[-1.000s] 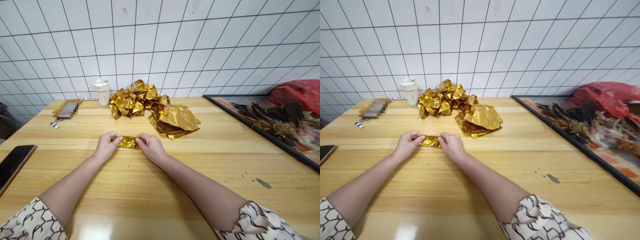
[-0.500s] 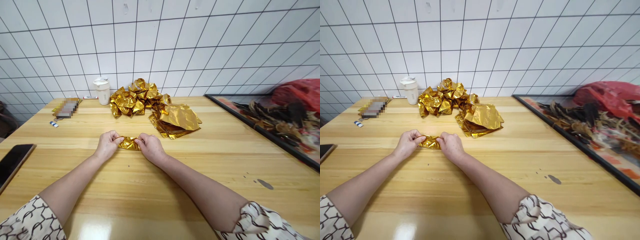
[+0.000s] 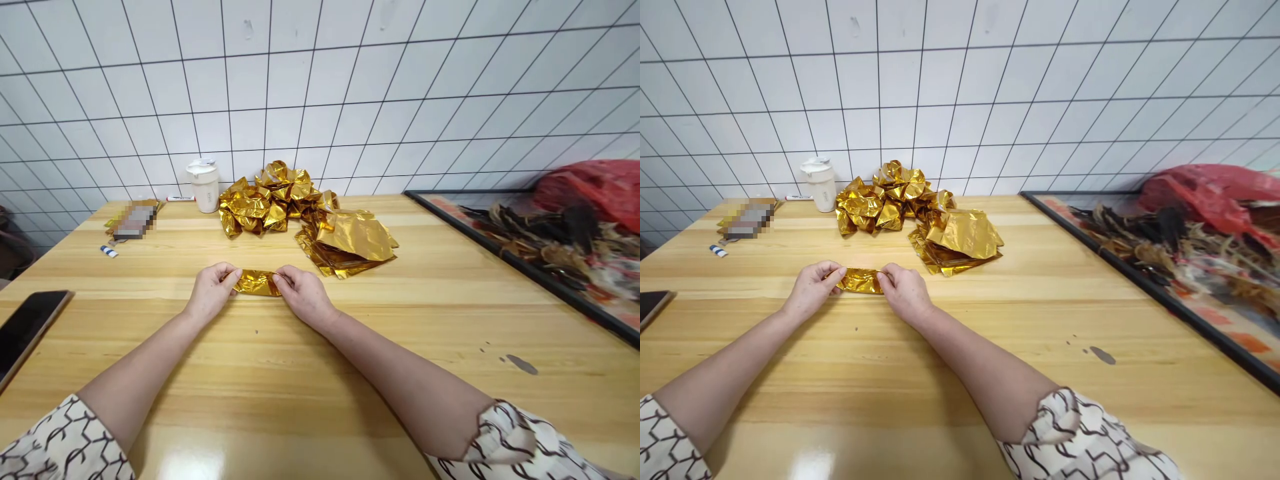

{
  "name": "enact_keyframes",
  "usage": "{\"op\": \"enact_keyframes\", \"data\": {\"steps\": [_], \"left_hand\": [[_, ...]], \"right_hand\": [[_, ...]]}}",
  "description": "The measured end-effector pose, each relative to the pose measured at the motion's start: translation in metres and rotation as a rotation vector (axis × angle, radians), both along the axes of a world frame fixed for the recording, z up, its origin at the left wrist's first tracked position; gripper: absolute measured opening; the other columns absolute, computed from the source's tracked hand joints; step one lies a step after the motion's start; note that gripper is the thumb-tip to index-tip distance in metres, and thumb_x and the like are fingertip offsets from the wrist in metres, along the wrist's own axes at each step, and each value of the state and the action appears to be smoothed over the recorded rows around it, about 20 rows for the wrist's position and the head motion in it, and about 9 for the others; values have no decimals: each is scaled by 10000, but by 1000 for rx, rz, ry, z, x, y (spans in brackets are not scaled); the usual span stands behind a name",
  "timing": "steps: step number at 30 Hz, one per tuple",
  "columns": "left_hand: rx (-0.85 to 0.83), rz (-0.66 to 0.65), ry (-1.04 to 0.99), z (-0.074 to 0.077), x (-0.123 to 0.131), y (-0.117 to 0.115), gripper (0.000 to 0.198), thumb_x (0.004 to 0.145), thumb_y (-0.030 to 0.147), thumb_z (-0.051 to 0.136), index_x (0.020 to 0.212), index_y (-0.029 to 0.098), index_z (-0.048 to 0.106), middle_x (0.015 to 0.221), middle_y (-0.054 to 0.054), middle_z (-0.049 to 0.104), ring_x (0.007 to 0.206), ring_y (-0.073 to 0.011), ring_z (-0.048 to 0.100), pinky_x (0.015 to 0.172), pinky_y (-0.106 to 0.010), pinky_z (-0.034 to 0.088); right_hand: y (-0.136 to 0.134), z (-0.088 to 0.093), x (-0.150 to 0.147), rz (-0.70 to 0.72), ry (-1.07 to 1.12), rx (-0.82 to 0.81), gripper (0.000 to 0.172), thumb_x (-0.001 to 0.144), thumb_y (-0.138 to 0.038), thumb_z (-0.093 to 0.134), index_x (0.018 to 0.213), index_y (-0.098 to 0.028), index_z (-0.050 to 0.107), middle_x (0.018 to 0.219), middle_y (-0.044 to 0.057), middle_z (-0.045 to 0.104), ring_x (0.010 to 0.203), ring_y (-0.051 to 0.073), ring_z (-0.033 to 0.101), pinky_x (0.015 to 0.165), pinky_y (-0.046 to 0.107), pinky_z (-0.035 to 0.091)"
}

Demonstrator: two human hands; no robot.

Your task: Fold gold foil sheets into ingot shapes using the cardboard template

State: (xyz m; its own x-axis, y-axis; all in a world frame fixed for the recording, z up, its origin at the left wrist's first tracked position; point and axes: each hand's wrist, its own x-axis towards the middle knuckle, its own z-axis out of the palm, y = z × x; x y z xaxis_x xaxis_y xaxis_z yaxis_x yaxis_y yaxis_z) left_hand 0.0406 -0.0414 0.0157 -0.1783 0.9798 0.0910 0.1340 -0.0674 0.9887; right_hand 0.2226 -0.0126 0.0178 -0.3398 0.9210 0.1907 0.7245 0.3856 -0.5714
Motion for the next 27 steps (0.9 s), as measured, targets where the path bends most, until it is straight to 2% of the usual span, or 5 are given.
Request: {"op": "enact_keyframes", "data": {"steps": [5, 10, 21, 27], "left_hand": [[-18, 27, -33, -3, 2, 2, 324, 520, 468, 721, 545, 171, 594, 480, 33, 559, 417, -91, 486, 428, -213, 401], [-6, 34, -33, -7, 3, 2, 317, 534, 439, 730, 524, 181, 546, 457, 42, 531, 414, -92, 478, 420, -211, 399], [-6, 26, -35, -6, 5, -1, 326, 536, 402, 732, 509, 193, 484, 424, 57, 501, 373, -83, 446, 374, -195, 345], [-18, 38, -40, -5, 6, -1, 347, 508, 438, 727, 502, 197, 477, 430, 54, 505, 390, -87, 451, 391, -201, 359]], "right_hand": [[1, 0, -1, 7, -14, 24, 232, 872, -238, 444, 782, -199, 654, 648, 13, 645, 579, 155, 535, 567, 250, 351], [0, 0, -3, -17, -30, 40, 191, 857, -227, 478, 760, -209, 642, 659, 13, 654, 592, 157, 547, 577, 250, 360], [-3, 2, -8, -33, -72, -7, 195, 862, -239, 490, 701, -209, 597, 658, 20, 652, 604, 159, 560, 585, 249, 373], [-2, 2, -7, -56, -45, 11, 190, 854, -248, 508, 693, -213, 603, 640, 9, 643, 586, 153, 542, 570, 248, 362]]}}
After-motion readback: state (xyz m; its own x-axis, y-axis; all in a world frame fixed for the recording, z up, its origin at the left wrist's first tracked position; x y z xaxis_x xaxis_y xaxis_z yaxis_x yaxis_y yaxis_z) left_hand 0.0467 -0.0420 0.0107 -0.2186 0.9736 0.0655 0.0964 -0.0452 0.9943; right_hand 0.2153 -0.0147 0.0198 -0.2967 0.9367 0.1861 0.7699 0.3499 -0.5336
